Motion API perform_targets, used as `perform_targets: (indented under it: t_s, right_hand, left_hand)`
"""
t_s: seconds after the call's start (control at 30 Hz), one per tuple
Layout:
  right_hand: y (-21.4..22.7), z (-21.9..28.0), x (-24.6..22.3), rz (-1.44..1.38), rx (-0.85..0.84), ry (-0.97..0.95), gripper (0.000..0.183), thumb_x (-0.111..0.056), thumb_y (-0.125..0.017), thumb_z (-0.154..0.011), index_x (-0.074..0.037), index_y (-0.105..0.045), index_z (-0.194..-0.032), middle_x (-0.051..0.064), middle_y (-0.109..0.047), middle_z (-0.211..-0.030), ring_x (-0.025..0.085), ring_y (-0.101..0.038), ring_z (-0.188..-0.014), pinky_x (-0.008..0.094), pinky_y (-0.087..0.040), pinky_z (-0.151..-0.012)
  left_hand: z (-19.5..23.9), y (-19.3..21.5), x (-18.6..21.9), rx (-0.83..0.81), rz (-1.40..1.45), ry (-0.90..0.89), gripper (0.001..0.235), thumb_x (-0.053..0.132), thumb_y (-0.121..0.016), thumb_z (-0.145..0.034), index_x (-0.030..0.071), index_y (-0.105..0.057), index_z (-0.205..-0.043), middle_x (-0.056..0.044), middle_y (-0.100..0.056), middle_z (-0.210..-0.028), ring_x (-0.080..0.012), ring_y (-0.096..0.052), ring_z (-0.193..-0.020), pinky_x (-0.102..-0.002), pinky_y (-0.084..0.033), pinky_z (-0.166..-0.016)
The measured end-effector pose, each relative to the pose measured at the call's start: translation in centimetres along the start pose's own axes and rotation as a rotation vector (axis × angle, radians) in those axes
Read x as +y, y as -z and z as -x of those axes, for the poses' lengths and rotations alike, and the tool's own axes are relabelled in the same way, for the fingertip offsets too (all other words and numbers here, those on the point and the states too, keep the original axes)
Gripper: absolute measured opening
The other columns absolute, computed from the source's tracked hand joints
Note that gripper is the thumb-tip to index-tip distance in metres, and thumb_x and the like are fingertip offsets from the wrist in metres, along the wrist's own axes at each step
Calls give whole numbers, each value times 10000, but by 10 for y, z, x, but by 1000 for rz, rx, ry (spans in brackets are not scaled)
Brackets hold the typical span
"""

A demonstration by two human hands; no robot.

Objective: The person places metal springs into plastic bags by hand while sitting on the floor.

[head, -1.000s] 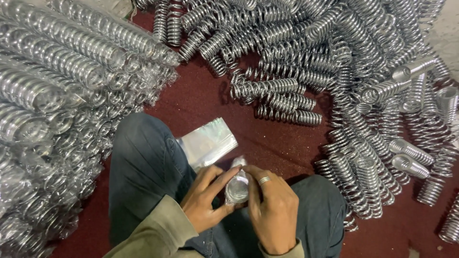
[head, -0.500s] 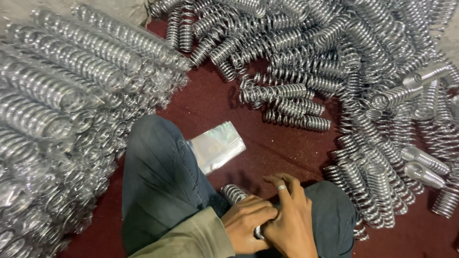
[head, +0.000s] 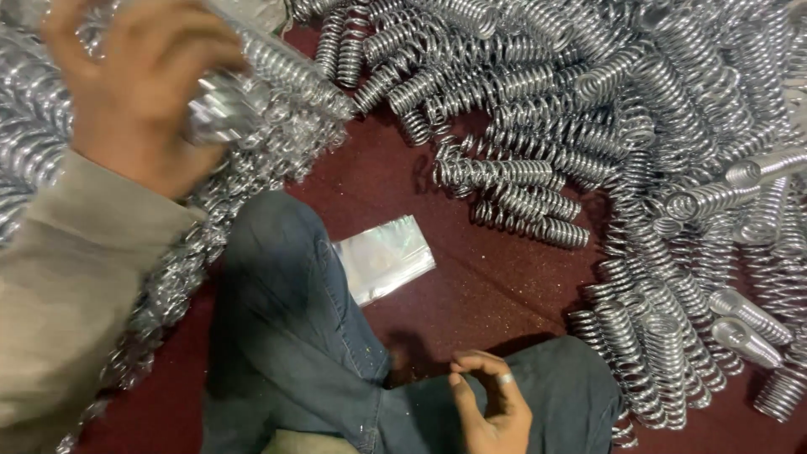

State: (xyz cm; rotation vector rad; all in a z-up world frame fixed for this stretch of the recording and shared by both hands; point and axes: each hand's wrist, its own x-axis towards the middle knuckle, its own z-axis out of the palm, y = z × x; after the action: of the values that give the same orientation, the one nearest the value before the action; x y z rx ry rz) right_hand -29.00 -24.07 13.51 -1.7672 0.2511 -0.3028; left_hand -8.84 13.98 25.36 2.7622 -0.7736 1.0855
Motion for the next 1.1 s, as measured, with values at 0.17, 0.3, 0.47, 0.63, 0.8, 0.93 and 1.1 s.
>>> perform_targets:
  t_s: [0.17, 0.3, 0.47, 0.63, 0.8, 0.93, 1.1]
  right_hand:
    - [-5, -49, -16, 147, -158, -118, 67, -97, -736, -866, -89, -769, -924, 38, -786, -931, 156, -722, -915, 305, -558, -879]
    - [-23, -141, -8, 355, -347, 164, 115, -113, -658, -944, -128, -734, -1030, 34, -782, -1094, 181, -718, -1059, 349, -535, -986]
    - [-78, -278, 48, 844, -410, 557, 609, -377, -810, -834, -66, -570, -1299, 152, -609, -1303, 322, -560, -1219, 479, -422, -1096]
    - [-105, -339, 93, 1331, -558, 686, 982, -738, -726, -803, -57, -474, -1466, 195, -556, -1420, 398, -529, -1294, 555, -396, -1110]
    - [-86, -337, 86, 1342, -475, 885, 762, -550, -670, -943, -23, -471, -1455, 149, -686, -1155, 278, -696, -954, 455, -595, -862]
    - [-66, -331, 41, 1289, -533, 693, 645, -449, -645, -973, -18, -465, -1418, 226, -657, -1236, 358, -693, -1028, 505, -602, -853]
    - [-24, -323, 31, 985, -224, 455, 711, -518, -596, -1007, 89, -511, -1367, 83, -541, -684, 202, -473, -537, 403, -426, -503]
  left_hand:
    - [51, -40, -36, -398, -1115, 108, 998, 1152, -97, -938, 385, -558, -1379, 136, -549, -1497, -84, -448, -1491, -255, -310, -1173]
    - [62, -51, -33, -470, -1075, 157, 834, 980, -302, -973, 402, -585, -1504, 112, -591, -1572, -180, -420, -1646, -447, -145, -1384]
    - [53, -51, -38, -515, -982, 199, 863, 992, -359, -871, 343, -632, -1369, 43, -612, -1477, -187, -471, -1515, -415, -193, -1321]
    - [44, -47, -37, -443, -831, 239, 841, 917, -561, -770, 250, -660, -1272, -48, -604, -1415, -258, -483, -1440, -419, -257, -1299]
    - [36, -41, -25, -356, -734, 218, 515, 787, -617, -959, 317, -659, -1164, 38, -645, -1240, -215, -580, -1230, -360, -430, -1101]
    - [36, -44, -18, -359, -639, 300, 313, 566, -692, -1033, 292, -689, -1185, 51, -700, -1235, -258, -589, -1284, -415, -394, -1130]
    - [35, -49, -12, -375, -623, 359, 311, 550, -655, -1071, 316, -747, -1255, 65, -761, -1312, -257, -594, -1417, -440, -277, -1230]
